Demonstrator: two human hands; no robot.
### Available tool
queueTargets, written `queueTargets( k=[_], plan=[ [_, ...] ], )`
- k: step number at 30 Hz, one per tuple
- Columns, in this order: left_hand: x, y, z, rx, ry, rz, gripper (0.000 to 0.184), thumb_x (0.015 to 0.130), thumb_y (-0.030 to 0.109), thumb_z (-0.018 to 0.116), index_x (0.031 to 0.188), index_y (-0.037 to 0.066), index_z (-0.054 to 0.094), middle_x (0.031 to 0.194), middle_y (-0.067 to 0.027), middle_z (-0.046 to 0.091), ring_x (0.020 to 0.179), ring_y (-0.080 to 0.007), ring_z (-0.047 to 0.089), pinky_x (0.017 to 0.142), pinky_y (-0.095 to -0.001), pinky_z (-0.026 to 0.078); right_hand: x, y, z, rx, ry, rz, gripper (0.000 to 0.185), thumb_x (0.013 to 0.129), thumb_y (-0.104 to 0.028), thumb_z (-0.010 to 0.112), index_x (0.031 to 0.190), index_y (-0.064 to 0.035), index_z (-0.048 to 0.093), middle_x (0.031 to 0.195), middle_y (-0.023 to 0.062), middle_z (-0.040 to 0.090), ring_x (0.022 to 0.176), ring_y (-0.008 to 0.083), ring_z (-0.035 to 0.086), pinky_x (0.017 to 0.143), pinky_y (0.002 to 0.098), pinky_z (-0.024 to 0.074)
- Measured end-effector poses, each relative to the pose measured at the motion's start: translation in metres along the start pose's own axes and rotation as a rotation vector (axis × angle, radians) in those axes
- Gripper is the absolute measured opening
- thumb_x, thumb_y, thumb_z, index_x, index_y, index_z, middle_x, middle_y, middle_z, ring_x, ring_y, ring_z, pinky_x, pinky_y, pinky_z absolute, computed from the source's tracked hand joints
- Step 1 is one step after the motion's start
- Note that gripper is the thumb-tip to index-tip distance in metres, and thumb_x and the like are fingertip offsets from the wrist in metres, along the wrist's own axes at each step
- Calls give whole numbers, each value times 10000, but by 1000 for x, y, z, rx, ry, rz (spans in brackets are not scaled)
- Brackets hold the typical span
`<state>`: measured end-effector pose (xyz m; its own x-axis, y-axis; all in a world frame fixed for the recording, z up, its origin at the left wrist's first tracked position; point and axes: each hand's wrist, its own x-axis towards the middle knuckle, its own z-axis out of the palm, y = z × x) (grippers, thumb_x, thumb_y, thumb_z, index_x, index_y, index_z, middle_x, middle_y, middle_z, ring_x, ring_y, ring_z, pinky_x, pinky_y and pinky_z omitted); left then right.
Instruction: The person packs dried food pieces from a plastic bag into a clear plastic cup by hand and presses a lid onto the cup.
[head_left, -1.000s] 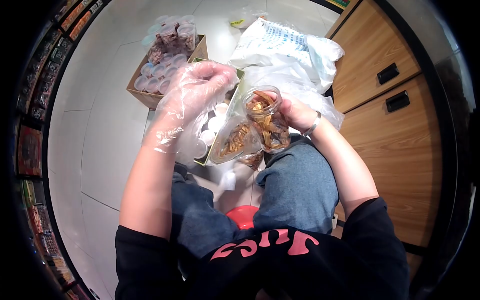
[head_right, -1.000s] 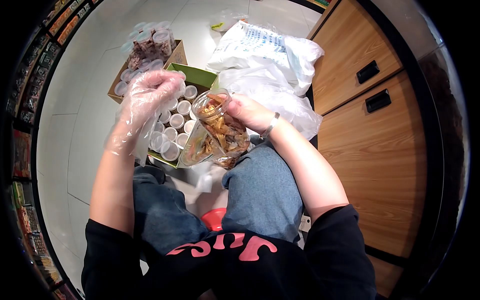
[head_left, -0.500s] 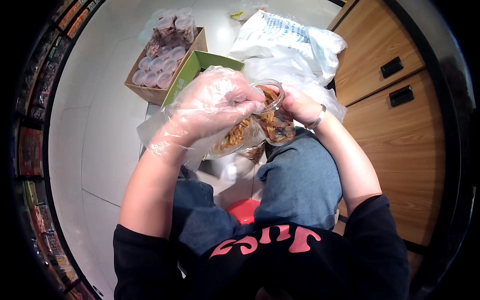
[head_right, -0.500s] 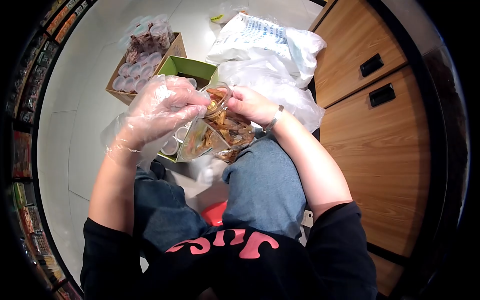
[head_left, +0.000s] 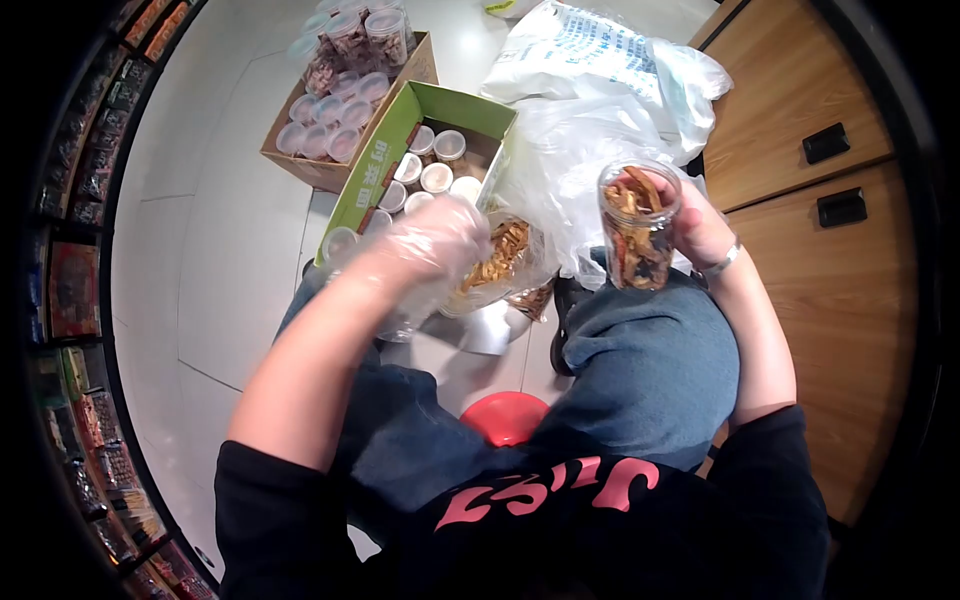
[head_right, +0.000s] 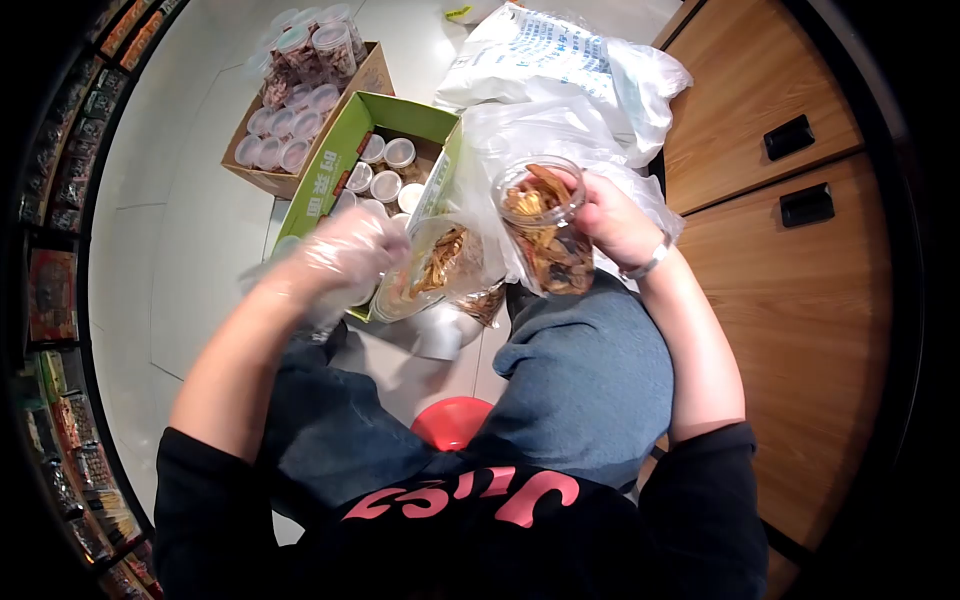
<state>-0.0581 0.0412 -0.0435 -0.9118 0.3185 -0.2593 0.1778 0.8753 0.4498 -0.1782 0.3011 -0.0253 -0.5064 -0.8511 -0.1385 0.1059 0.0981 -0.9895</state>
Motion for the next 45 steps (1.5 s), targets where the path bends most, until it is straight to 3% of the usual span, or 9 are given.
queueTargets(
  k=[5,10,14,20,27,34,37,41,45],
  plan=[
    [66,-10,87,423,-489,133,181,694,119,563,842,63,651,843,-110,628,814,-253,603,683,-357,488,-14,11,-25,0,15,45,1045,539,-699,597,1242,36,358,1178,88,485,1094,160,455,942,294,343],
    [127,-29,181,220,-660,-370,233,743,132,544,954,111,641,978,-99,617,919,-246,589,768,-342,482,-30,2,-31,137,78,135,1011,504,-600,696,1219,39,376,1177,96,482,1082,169,467,943,313,353],
    [163,-80,273,-91,-263,-755,237,782,149,513,974,63,624,1028,-110,602,947,-256,585,786,-352,475,-31,4,-40,207,57,266,1077,391,-550,735,1207,50,369,1152,99,484,1069,191,472,922,317,376],
    [152,-111,311,-205,-172,-743,207,794,162,515,946,99,640,981,-107,617,886,-231,605,732,-334,487,-12,9,-46,225,-130,159,1053,373,-554,738,1159,64,410,1091,81,501,1023,173,489,875,301,398],
    [163,-105,289,-84,-191,-471,319,835,209,373,1009,66,598,1032,-146,582,987,-280,549,851,-343,426,-7,-3,-32,262,-19,197,1040,462,-560,731,1218,56,368,1151,85,489,1051,151,463,906,292,368],
    [122,-14,74,189,-372,-371,211,728,122,490,865,29,619,898,-165,606,866,-298,583,766,-357,455,5,6,-3,125,-113,-43,873,675,-634,567,1216,29,393,1125,65,499,1021,114,458,882,256,363],
    [52,14,-22,72,-175,-359,167,682,85,540,803,13,629,841,-173,616,814,-305,598,730,-363,467,11,-2,18,202,-220,-87,869,668,-657,541,1189,27,411,1101,69,509,1005,123,475,876,257,379],
    [-34,37,-71,-429,658,-142,116,741,128,616,802,33,645,737,-140,604,645,-199,577,591,-287,451,17,-6,33,291,-293,-27,907,638,-685,518,1187,28,403,1113,93,503,1030,153,486,883,283,406],
    [-61,58,-70,-169,985,108,116,691,63,648,807,63,647,731,-106,606,639,-208,579,583,-282,466,22,-15,49,249,-285,19,998,584,-718,508,1242,11,332,1223,97,417,1115,168,433,931,322,377]
  ],
)
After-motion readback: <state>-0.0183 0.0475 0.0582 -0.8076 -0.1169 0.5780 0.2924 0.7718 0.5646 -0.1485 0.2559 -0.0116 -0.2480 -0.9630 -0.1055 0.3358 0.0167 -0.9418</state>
